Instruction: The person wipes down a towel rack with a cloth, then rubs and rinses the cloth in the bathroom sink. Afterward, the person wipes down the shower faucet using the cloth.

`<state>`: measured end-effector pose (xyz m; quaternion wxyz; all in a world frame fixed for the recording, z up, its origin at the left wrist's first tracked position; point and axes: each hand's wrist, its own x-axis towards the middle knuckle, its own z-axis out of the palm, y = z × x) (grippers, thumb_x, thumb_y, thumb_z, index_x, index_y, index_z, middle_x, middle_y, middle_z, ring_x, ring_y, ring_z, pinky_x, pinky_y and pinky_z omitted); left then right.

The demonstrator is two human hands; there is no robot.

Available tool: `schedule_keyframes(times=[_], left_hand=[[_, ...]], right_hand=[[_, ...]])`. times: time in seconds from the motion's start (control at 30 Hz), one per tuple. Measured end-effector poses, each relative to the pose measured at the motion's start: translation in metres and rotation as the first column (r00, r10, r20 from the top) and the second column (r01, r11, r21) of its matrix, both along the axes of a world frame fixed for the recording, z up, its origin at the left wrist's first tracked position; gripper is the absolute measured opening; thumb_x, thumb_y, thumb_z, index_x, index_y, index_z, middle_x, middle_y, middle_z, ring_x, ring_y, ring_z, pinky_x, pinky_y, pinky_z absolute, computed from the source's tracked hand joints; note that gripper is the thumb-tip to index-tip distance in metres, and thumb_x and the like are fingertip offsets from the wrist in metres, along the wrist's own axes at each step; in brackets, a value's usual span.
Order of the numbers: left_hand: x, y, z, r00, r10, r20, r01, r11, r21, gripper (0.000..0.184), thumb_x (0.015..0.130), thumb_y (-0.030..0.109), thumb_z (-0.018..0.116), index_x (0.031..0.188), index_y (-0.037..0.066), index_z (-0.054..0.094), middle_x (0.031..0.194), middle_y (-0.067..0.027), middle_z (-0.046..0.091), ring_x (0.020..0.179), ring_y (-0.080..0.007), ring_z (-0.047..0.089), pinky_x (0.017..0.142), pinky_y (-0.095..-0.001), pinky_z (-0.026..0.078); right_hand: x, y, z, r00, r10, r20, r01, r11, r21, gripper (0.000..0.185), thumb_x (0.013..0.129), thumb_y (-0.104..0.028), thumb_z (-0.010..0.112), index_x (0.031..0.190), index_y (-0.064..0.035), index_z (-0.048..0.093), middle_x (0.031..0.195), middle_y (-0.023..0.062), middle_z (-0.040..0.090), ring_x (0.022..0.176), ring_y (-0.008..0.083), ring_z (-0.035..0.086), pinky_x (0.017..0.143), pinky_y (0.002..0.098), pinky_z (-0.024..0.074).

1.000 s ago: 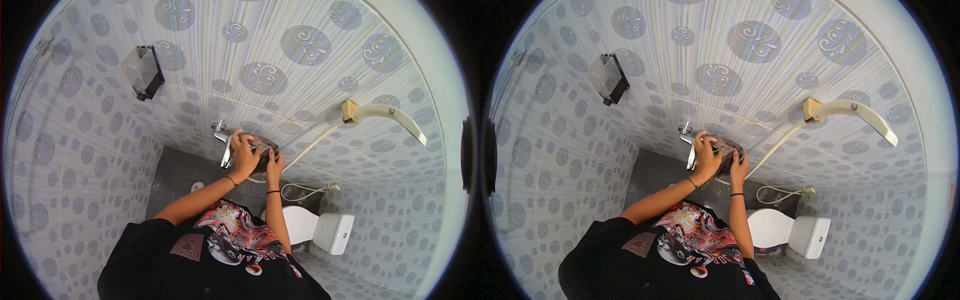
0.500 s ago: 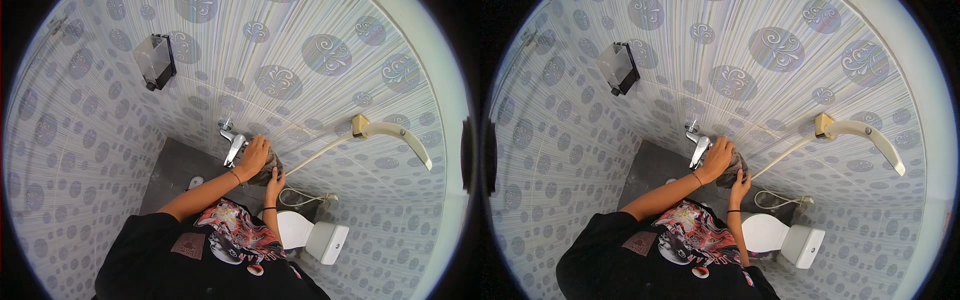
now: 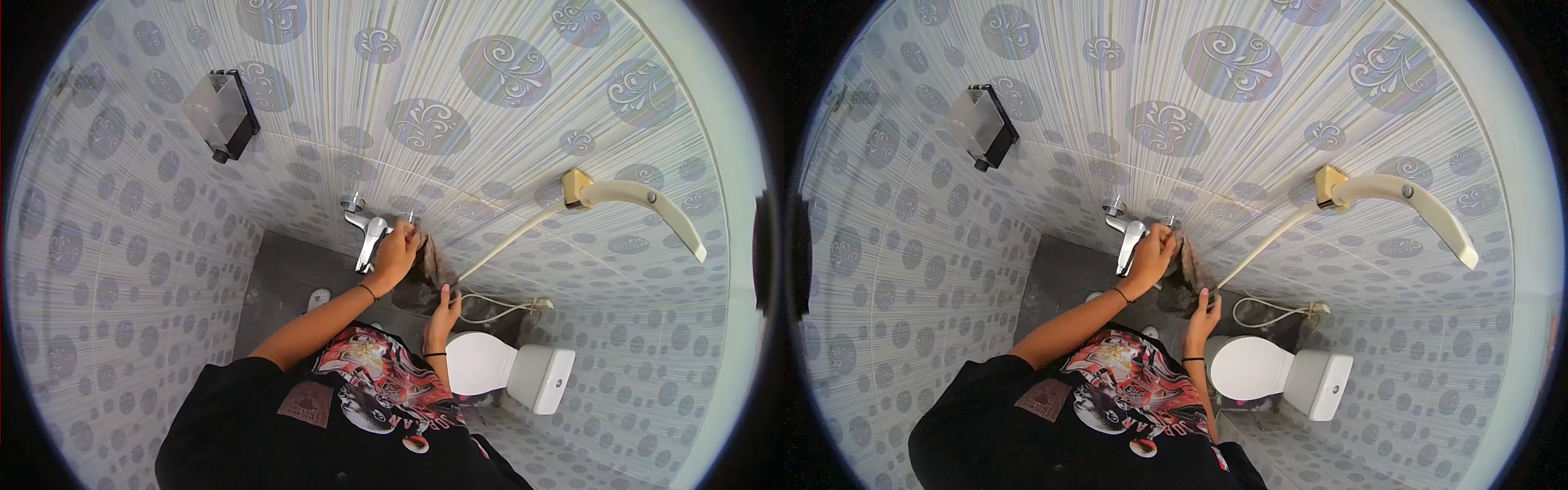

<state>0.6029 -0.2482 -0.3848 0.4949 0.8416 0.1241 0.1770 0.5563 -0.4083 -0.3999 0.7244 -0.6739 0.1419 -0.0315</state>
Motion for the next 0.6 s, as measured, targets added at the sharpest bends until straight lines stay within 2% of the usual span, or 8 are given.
schedule_keyframes(times=[0.07,0.1,0.17,0.3,0.4,0.47,0.5,0.6], left_hand=[[0.0,-0.002,0.014,0.994,0.057,0.095,-0.023,0.946,-0.324,0.017,0.092,0.009,0.054,0.108,0.003,0.052,0.092,-0.0127,0.061,0.083,-0.0267,0.063,0.07,-0.0382,0.05],[-0.002,-0.003,0.023,0.994,0.058,0.094,-0.025,0.945,-0.326,0.017,0.092,0.009,0.054,0.108,0.003,0.052,0.092,-0.0127,0.061,0.083,-0.0267,0.063,0.07,-0.0382,0.05],[-0.005,-0.002,0.039,0.932,0.132,0.337,-0.073,0.981,-0.181,0.015,0.093,0.008,0.053,0.107,0.002,0.052,0.107,-0.0137,0.057,0.096,-0.025,0.061,0.075,-0.0388,0.049],[0.006,0.012,0.039,0.875,0.117,0.469,-0.073,0.991,-0.11,0.015,0.093,0.007,0.052,0.108,0.002,0.051,0.117,-0.0156,0.05,0.1,-0.0307,0.057,0.079,-0.0391,0.048],[0.008,0.017,0.019,0.962,0.034,0.27,-0.017,0.998,-0.063,0.017,0.092,0.007,0.052,0.109,0.002,0.051,0.116,-0.0162,0.049,0.098,-0.0361,0.055,0.083,-0.0415,0.047],[0.004,0.01,-0.003,0.993,-0.115,-0.028,0.117,0.986,0.119,0.022,0.09,0.006,0.053,0.111,0.002,0.051,0.115,-0.0186,0.049,0.099,-0.039,0.054,0.084,-0.0429,0.047],[0.002,0.008,-0.007,0.992,-0.126,-0.017,0.126,0.958,0.256,0.027,0.086,0.006,0.056,0.111,-0.004,0.05,0.112,-0.0217,0.049,0.1,-0.0393,0.054,0.085,-0.0444,0.048],[0.001,0.002,-0.01,0.989,-0.132,-0.073,0.15,0.915,0.375,0.034,0.083,0.009,0.059,0.109,-0.009,0.05,0.109,-0.0248,0.049,0.104,-0.0403,0.053,0.086,-0.0437,0.048]], right_hand=[[0.004,-0.002,0.009,1.0,0.013,-0.001,-0.013,1.0,0.019,0.044,0.093,-0.026,0.062,0.119,0.0084,0.051,0.112,0.0118,0.059,0.099,0.0176,0.052,0.09,0.028,0.0388],[0.005,-0.003,0.01,1.0,0.027,0.0,-0.027,0.999,0.038,0.056,0.092,-0.03,0.063,0.126,0.0119,0.047,0.118,0.0151,0.058,0.103,0.0197,0.052,0.093,0.0288,0.0385],[0.009,0.0,0.009,1.0,0.005,0.018,-0.005,1.0,0.007,0.055,0.092,-0.03,0.063,0.125,0.0116,0.048,0.117,0.0149,0.058,0.103,0.0195,0.052,0.093,0.0288,0.0388],[0.013,0.009,0.004,0.999,0.002,0.039,-0.003,1.0,0.024,0.046,0.092,-0.027,0.063,0.119,0.0092,0.053,0.111,0.0116,0.061,0.098,0.0176,0.054,0.089,0.0282,0.0405],[0.01,0.014,0.005,0.996,0.094,0.004,-0.094,0.995,0.024,0.034,0.093,-0.019,0.062,0.117,0.0035,0.056,0.109,0.0067,0.061,0.099,0.0143,0.054,0.089,0.0267,0.0402],[0.006,0.019,-0.006,0.994,0.108,0.002,-0.107,0.992,0.07,0.032,0.093,-0.019,0.062,0.116,0.0032,0.057,0.107,0.006,0.062,0.097,0.0136,0.054,0.087,0.0259,0.0411],[0.003,0.022,-0.008,0.988,0.151,-0.015,-0.15,0.986,0.074,0.032,0.093,-0.021,0.062,0.113,0.0044,0.057,0.105,0.0067,0.062,0.094,0.0133,0.054,0.084,0.0259,0.0417],[0.001,0.021,-0.021,0.979,0.192,-0.073,-0.194,0.98,-0.03,0.029,0.093,-0.022,0.062,0.106,0.0042,0.058,0.099,0.0064,0.061,0.088,0.0122,0.053,0.078,0.0252,0.0428]])
